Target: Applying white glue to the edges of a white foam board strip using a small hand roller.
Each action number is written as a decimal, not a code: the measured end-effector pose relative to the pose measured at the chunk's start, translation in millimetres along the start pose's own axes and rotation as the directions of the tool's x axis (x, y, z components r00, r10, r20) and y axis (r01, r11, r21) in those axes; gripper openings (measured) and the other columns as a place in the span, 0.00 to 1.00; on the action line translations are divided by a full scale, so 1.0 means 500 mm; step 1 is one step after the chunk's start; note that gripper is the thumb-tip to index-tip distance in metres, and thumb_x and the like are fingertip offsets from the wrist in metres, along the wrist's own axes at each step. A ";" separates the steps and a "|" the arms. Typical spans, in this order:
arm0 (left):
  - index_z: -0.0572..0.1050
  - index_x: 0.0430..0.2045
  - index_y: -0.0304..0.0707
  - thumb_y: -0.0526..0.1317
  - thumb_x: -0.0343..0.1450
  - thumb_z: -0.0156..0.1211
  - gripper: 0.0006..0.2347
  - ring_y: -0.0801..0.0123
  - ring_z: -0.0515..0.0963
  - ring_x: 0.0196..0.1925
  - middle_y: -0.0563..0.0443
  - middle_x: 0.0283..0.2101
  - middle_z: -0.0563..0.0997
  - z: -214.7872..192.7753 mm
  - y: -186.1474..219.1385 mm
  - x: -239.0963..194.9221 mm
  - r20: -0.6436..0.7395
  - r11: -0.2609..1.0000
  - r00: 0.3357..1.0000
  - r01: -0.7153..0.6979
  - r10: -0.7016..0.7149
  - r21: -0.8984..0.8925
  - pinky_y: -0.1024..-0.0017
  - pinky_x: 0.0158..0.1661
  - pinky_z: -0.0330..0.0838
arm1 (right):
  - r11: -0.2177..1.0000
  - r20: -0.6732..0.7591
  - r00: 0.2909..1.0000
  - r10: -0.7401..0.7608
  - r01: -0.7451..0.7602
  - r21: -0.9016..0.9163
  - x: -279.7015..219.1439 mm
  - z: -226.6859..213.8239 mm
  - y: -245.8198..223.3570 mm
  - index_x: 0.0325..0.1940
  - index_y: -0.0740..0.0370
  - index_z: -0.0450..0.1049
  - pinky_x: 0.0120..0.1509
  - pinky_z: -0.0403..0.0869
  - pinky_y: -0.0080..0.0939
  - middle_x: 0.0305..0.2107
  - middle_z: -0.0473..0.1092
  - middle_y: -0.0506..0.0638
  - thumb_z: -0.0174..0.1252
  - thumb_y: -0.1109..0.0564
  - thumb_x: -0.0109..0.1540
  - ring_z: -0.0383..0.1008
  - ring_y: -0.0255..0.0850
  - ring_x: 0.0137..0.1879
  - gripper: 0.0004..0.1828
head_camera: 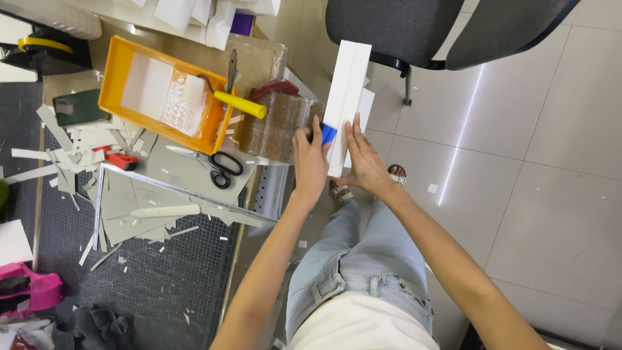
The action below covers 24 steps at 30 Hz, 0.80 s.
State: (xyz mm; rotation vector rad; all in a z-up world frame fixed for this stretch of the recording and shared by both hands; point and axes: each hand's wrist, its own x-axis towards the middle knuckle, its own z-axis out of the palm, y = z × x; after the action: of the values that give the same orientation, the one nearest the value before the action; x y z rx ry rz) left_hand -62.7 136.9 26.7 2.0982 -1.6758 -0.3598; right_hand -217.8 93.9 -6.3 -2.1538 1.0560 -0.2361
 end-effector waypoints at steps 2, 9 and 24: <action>0.60 0.66 0.29 0.39 0.73 0.57 0.26 0.44 0.70 0.51 0.39 0.47 0.64 -0.004 -0.013 -0.053 0.019 1.000 1.000 0.007 -0.007 -0.001 0.55 0.52 0.69 | 1.000 0.009 1.000 0.007 -0.007 0.007 0.000 -0.006 -0.004 0.80 0.59 0.30 0.79 0.58 0.59 0.75 0.26 0.65 0.74 0.38 0.45 0.53 0.60 0.75 0.75; 0.56 0.68 0.28 0.37 0.75 0.53 0.26 0.44 0.69 0.51 0.38 0.47 0.64 -0.043 -0.013 -0.194 0.056 0.991 0.996 0.081 -0.076 -0.105 0.56 0.53 0.69 | 1.000 0.011 1.000 0.018 -0.018 -0.011 -0.008 -0.019 -0.025 0.80 0.59 0.29 0.77 0.60 0.62 0.76 0.27 0.64 0.71 0.37 0.48 0.54 0.61 0.74 0.73; 0.61 0.68 0.61 0.49 0.77 0.44 0.21 0.59 0.59 0.64 0.52 0.61 0.61 0.057 0.062 -0.100 -0.011 0.998 0.998 -0.069 0.069 0.007 0.52 0.60 0.49 | 0.273 0.177 0.720 0.671 -0.462 0.843 -0.086 0.007 -0.064 0.61 0.69 0.69 0.57 0.74 0.52 0.49 0.69 0.61 0.47 0.41 0.69 0.70 0.48 0.52 0.29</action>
State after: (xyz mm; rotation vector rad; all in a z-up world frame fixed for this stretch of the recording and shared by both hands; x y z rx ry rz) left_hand -114.0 175.2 13.5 2.0371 -1.7405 -0.3210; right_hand -224.5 141.0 18.9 -0.7421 1.3871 -0.5223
